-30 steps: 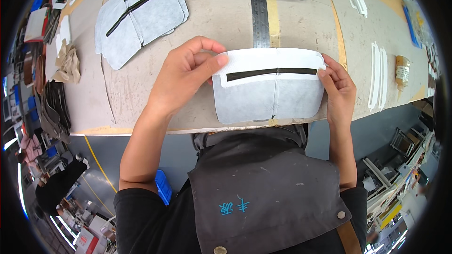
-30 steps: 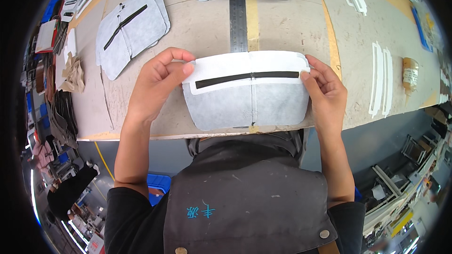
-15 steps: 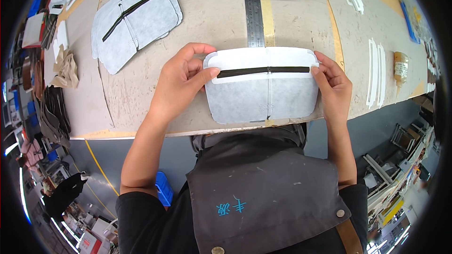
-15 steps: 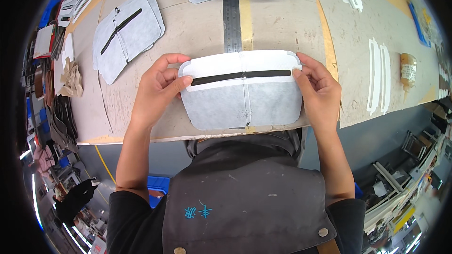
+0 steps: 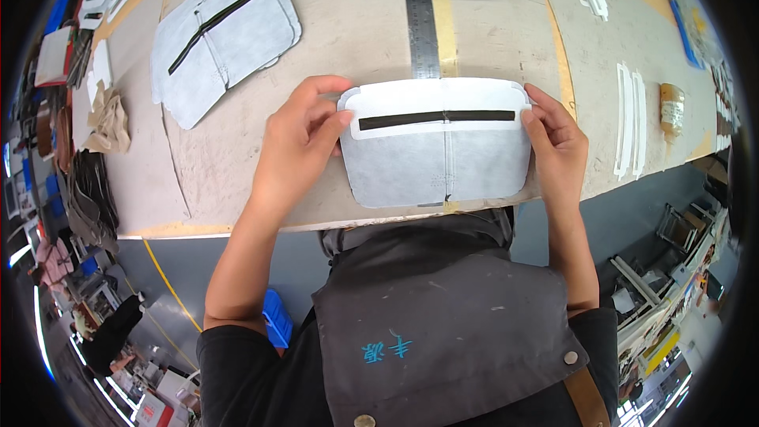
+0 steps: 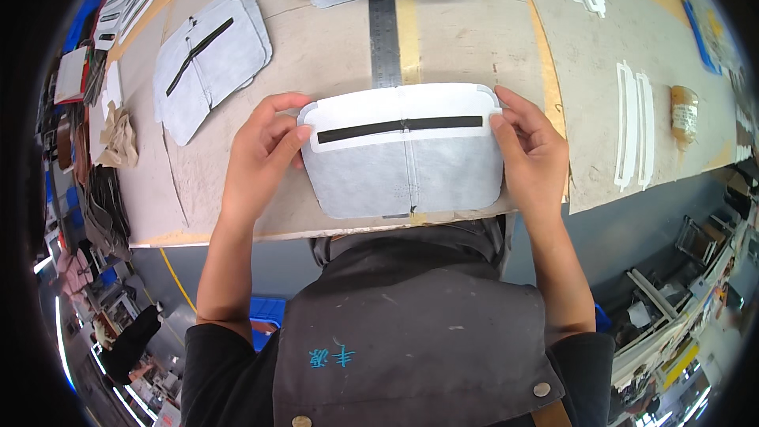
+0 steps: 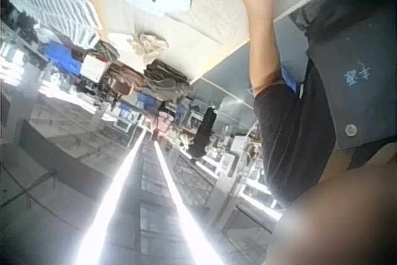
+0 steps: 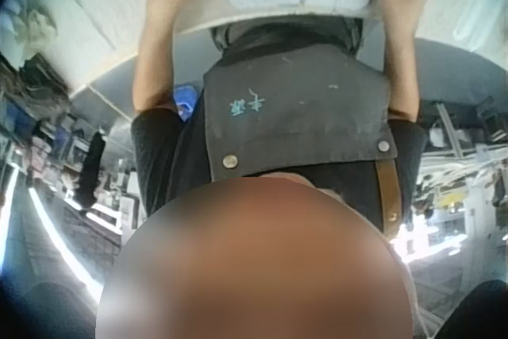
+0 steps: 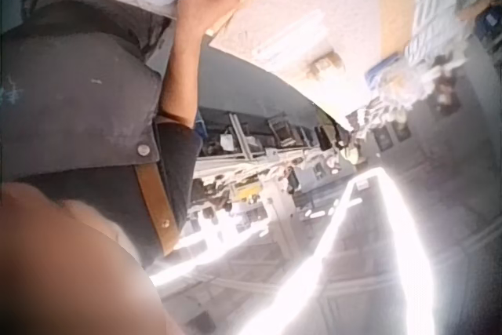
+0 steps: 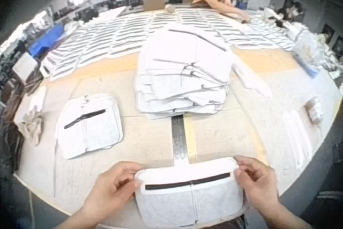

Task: The person is seen attaching components to leather or fabric bag panels, possibly zippers and internal structural supports.

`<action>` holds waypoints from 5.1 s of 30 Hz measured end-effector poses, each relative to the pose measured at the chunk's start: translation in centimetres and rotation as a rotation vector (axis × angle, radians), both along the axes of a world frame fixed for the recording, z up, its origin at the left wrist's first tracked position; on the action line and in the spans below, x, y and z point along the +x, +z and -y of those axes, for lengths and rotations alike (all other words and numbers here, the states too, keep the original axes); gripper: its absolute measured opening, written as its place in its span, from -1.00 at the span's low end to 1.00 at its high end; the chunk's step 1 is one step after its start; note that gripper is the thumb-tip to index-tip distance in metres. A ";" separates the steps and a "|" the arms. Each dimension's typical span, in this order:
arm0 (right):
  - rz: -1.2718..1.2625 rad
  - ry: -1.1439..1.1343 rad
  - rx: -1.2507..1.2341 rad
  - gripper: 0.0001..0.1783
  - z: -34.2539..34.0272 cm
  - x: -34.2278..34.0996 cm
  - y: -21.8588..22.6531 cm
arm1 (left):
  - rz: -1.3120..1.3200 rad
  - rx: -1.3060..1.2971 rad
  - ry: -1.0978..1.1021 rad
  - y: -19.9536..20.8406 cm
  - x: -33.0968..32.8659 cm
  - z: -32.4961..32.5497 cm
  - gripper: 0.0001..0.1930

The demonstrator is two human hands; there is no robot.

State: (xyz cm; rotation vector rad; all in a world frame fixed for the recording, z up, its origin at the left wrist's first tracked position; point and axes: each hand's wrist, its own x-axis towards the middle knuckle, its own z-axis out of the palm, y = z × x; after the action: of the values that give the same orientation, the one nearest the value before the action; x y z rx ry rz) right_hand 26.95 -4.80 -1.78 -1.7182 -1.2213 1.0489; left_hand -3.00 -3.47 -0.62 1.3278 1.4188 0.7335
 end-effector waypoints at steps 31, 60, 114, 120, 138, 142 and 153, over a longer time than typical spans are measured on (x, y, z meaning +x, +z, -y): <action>0.809 0.824 0.391 -0.34 0.5 -0.7 -0.1 | -0.783 0.588 -0.529 -1.4 6.4 3.2 -0.27; 0.632 0.737 0.467 -0.47 1.7 -1.6 -0.3 | -0.679 0.951 -0.540 -1.4 7.0 0.0 -0.71; 0.717 0.685 0.606 -0.56 1.4 -2.4 -1.3 | -0.788 0.794 -0.658 -1.0 7.4 -1.9 -0.83; 0.698 0.681 0.603 -0.56 1.4 -2.4 -1.2 | -0.767 0.902 -0.690 -0.5 7.4 -1.9 -0.82; 0.730 0.664 0.650 -0.61 1.4 -2.4 -1.4 | -0.723 1.018 -0.544 -2.0 7.8 -1.3 -0.82; 0.724 0.671 0.654 -0.62 1.5 -2.3 -1.5 | -0.666 1.001 -0.481 -2.3 7.7 -1.2 -0.75; 0.667 0.641 0.642 -0.52 1.5 -2.4 -1.7 | -0.441 0.819 -0.441 -1.5 6.0 -0.5 -0.68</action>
State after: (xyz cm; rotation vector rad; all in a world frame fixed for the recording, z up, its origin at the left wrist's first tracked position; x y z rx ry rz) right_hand 24.57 -6.25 -3.49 -1.1903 -2.3282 0.2874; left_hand 2.96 -3.01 -2.17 2.4672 1.0938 0.7749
